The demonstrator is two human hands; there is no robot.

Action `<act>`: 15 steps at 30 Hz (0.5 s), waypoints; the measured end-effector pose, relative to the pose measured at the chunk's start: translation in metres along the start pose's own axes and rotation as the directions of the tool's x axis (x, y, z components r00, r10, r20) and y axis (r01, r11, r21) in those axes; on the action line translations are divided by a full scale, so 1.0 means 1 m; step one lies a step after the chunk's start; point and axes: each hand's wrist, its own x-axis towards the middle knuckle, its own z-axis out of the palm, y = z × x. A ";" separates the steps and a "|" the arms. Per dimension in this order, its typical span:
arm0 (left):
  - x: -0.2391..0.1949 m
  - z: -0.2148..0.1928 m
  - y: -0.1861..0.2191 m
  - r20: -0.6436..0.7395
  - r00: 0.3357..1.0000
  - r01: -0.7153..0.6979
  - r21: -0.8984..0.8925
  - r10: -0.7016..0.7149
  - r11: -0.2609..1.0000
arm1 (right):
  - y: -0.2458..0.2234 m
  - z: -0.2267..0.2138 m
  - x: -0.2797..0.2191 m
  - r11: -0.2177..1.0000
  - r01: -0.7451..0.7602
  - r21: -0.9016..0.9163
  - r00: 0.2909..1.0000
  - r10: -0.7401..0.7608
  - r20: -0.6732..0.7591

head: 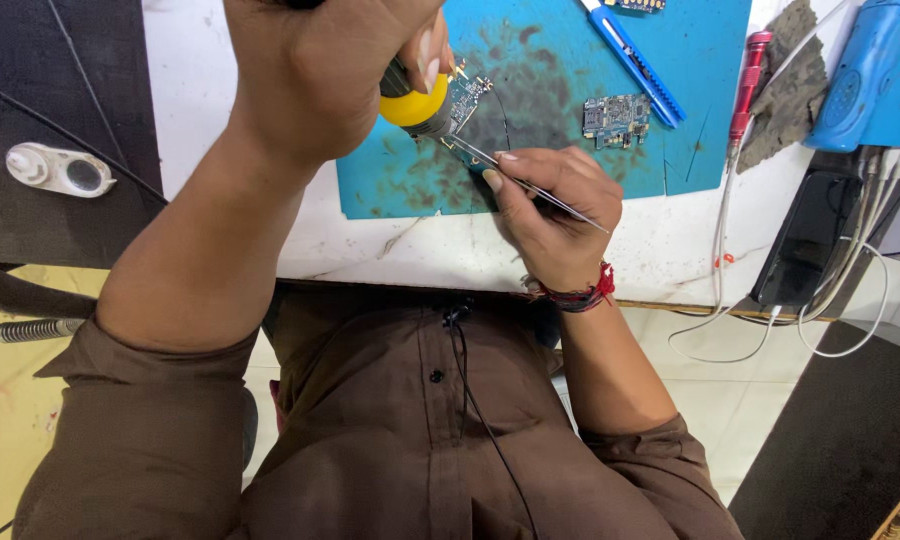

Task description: The person uses a hot air gun and tweezers to heat and adjust components on a small circuit board. They then use a soldering iron to solder connections on the board.

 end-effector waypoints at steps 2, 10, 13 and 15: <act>-0.001 0.001 -0.001 -0.002 1.000 0.005 0.005 -0.005 1.000 | 0.000 0.000 0.000 1.000 -0.008 -0.010 1.000 0.008 0.000; -0.003 0.000 -0.005 0.014 1.000 -0.006 0.030 0.006 1.000 | 0.000 0.001 0.000 1.000 -0.002 0.004 1.000 0.002 -0.002; -0.003 0.000 -0.006 0.026 0.999 -0.034 0.069 0.032 0.997 | 0.000 0.001 0.000 1.000 -0.001 0.002 1.000 0.001 -0.007; -0.003 -0.001 -0.007 0.034 0.998 -0.056 0.088 0.053 0.995 | 0.000 0.001 0.000 1.000 -0.001 0.001 1.000 0.001 -0.005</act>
